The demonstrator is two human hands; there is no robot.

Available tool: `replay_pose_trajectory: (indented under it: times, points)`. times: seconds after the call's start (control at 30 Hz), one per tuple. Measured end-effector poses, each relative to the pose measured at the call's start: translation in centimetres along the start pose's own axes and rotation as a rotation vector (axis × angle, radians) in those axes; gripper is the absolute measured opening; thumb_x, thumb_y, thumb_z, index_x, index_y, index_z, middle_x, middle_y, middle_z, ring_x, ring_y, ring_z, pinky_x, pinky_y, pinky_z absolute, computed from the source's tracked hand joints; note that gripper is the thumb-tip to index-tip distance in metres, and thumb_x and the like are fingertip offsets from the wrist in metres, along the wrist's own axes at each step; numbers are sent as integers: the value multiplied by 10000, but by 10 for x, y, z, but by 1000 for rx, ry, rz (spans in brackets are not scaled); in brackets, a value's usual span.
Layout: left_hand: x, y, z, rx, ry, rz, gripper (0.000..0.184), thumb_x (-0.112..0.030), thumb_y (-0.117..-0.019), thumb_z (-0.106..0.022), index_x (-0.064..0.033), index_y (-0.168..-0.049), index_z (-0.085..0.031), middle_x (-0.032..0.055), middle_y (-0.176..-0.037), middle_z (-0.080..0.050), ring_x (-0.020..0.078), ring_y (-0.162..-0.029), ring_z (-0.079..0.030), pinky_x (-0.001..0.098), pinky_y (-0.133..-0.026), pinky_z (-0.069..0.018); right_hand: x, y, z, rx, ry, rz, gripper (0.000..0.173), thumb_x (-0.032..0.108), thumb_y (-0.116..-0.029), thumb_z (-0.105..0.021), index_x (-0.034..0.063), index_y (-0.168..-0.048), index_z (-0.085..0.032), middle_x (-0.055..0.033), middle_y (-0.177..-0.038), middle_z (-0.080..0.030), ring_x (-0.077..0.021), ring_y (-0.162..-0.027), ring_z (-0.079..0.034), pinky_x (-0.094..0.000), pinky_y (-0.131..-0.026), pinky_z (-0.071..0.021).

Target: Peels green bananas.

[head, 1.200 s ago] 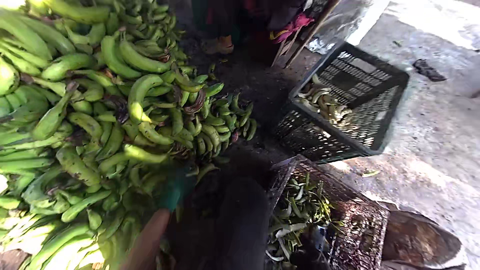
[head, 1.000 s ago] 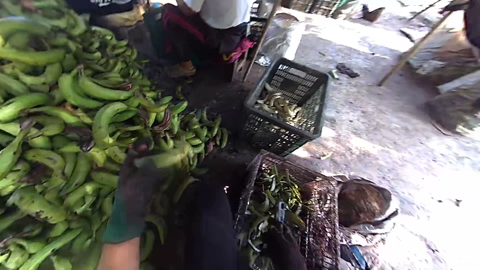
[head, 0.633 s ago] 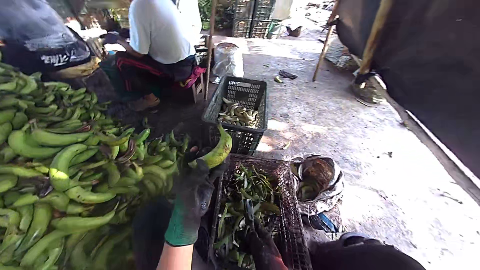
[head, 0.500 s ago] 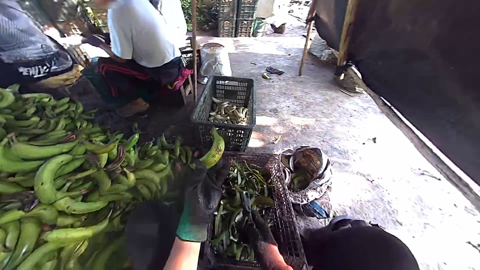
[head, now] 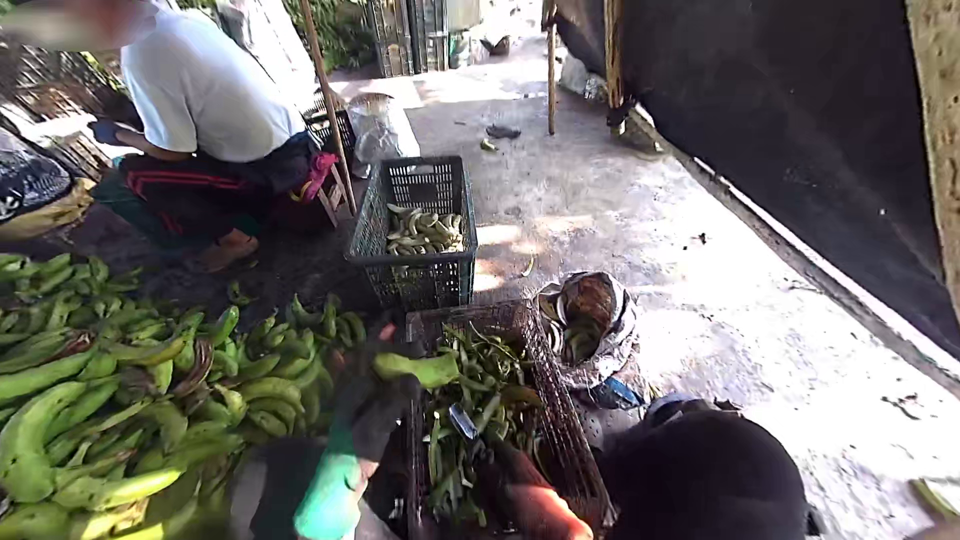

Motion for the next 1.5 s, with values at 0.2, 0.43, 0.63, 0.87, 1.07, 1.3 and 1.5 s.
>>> replay_pose_trajectory:
  times: [0.2,0.43,0.63,0.87,1.07,1.3,1.5]
  points:
    - [55,-12,-13,-317,533,345,295,-156,-1091,-362,-39,-1306,-525,78,-936,-670,146,-732,-674,309,-612,-596,38,-23,12,-327,203,687,430,246,-978,-567,123,-1381,-651,-115,-1246,-700,-224,-1095,-674,-460,-949,-549]
    - [51,12,-41,-238,216,558,277,-176,-1094,-421,-4,-1137,-635,41,-874,-670,76,-749,-645,236,-678,-562,60,-69,23,-618,467,517,353,176,-961,-615,223,-1294,-723,-212,-1186,-697,-443,-1101,-649,-664,-938,-482]
    - [83,8,-22,-387,319,583,351,-243,-1114,-365,-17,-1273,-582,78,-985,-677,112,-819,-664,296,-724,-584,36,-57,11,-402,85,422,444,184,-1007,-548,94,-1441,-574,-115,-1267,-677,-186,-1125,-661,-402,-1003,-536]
    - [80,6,-19,-149,471,590,283,-174,-1103,-365,-27,-1172,-597,56,-848,-667,109,-698,-660,253,-612,-579,15,-24,-9,-423,467,642,351,283,-933,-606,247,-1253,-745,-116,-1122,-729,-328,-1018,-693,-597,-865,-531]
    - [70,20,-25,-150,174,662,342,-171,-1113,-344,-12,-1349,-533,54,-1078,-648,47,-887,-625,215,-776,-539,45,-72,5,-590,513,458,372,187,-965,-601,247,-1314,-713,-197,-1183,-699,-431,-1114,-643,-656,-963,-462]
    - [86,10,-5,-294,41,588,356,-198,-1106,-400,-6,-1381,-516,91,-1147,-641,72,-943,-618,255,-821,-539,12,-62,1,-391,260,472,440,231,-967,-601,131,-1393,-640,-166,-1263,-677,-317,-1141,-653,-550,-996,-507]
    - [80,14,-25,-107,57,630,320,-94,-1085,-414,37,-1360,-514,87,-1089,-652,43,-885,-625,207,-784,-537,43,-66,11,-531,480,451,374,186,-961,-612,214,-1321,-708,-221,-1238,-680,-458,-1179,-608,-692,-999,-421]
Point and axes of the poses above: each hand's wrist, its own y-axis away from the middle knuckle, its own z-axis out of the back of the hand, x = y × z, the point moved 3 cm from there along -y, towards the middle knuckle
